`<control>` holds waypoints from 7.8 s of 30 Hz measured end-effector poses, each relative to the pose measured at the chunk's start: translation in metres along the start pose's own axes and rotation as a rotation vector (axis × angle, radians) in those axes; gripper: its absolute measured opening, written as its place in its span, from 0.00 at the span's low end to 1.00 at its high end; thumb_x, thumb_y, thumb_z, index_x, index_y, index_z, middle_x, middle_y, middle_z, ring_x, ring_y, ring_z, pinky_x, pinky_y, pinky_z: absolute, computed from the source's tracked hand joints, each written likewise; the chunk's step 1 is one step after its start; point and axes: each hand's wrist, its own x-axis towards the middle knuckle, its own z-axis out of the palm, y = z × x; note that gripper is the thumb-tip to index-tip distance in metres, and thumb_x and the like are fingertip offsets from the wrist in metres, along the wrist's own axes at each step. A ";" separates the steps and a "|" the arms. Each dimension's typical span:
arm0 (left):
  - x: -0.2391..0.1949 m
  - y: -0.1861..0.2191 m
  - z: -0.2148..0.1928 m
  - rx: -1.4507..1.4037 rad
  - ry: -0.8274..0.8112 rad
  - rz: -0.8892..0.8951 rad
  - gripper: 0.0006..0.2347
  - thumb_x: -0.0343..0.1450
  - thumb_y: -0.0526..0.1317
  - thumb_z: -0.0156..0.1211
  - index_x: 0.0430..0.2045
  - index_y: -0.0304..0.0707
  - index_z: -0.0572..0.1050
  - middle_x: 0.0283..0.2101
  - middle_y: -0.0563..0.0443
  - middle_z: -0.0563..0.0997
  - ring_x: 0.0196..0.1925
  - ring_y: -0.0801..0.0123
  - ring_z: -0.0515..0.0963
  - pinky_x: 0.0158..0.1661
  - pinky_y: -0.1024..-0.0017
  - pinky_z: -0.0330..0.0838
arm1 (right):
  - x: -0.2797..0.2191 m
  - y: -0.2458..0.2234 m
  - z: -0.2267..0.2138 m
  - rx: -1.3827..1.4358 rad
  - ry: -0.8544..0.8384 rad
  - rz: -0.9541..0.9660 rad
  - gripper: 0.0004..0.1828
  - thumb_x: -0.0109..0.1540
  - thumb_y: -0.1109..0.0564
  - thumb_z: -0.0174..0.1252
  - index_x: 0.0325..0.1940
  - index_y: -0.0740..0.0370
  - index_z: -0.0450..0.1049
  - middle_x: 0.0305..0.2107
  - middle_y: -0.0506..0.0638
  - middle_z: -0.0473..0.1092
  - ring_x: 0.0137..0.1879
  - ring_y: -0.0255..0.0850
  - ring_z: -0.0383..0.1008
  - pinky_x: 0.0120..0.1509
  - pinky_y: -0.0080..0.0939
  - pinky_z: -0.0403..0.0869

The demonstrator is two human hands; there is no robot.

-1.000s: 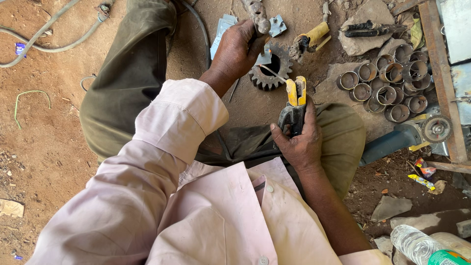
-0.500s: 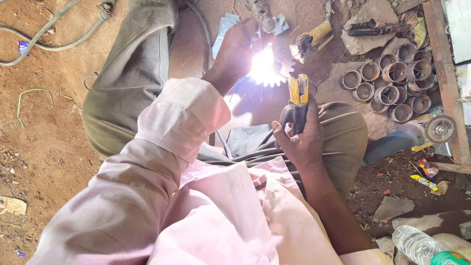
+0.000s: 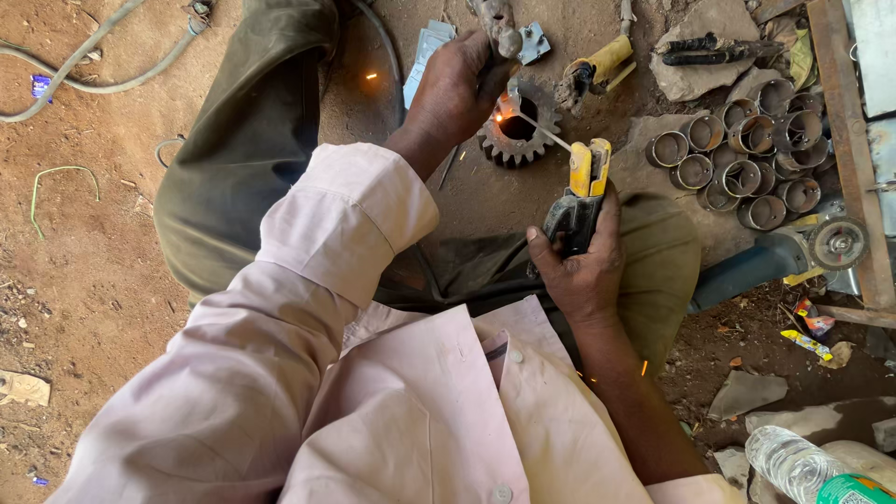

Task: The person sits on the ground and uses a handheld welding tool to attach small metal plates to a large gear-like component. They repeatedly pick up plates, position them on the gear, and weld them in place, creating sparks. The person handles multiple metal plates and the gear throughout the process.

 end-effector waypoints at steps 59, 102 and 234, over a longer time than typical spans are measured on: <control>-0.018 -0.009 -0.013 -0.086 0.043 -0.032 0.04 0.76 0.36 0.63 0.38 0.34 0.75 0.34 0.42 0.83 0.34 0.57 0.85 0.37 0.62 0.79 | 0.025 -0.005 0.004 -0.026 0.006 -0.085 0.50 0.65 0.51 0.69 0.81 0.68 0.47 0.50 0.54 0.68 0.48 0.39 0.73 0.52 0.37 0.77; 0.028 -0.031 -0.003 -0.013 -0.124 0.004 0.06 0.75 0.38 0.65 0.36 0.34 0.77 0.29 0.43 0.83 0.31 0.59 0.85 0.33 0.60 0.77 | 0.038 -0.022 0.020 -0.448 -0.296 -0.254 0.46 0.54 0.52 0.71 0.75 0.49 0.60 0.39 0.55 0.72 0.40 0.52 0.78 0.43 0.53 0.77; -0.060 0.120 0.020 -2.094 -0.193 -0.673 0.26 0.78 0.47 0.54 0.67 0.24 0.61 0.63 0.28 0.72 0.68 0.40 0.72 0.67 0.51 0.68 | -0.022 0.098 -0.090 0.977 0.635 0.423 0.31 0.63 0.38 0.57 0.68 0.49 0.63 0.34 0.47 0.67 0.37 0.39 0.69 0.43 0.41 0.71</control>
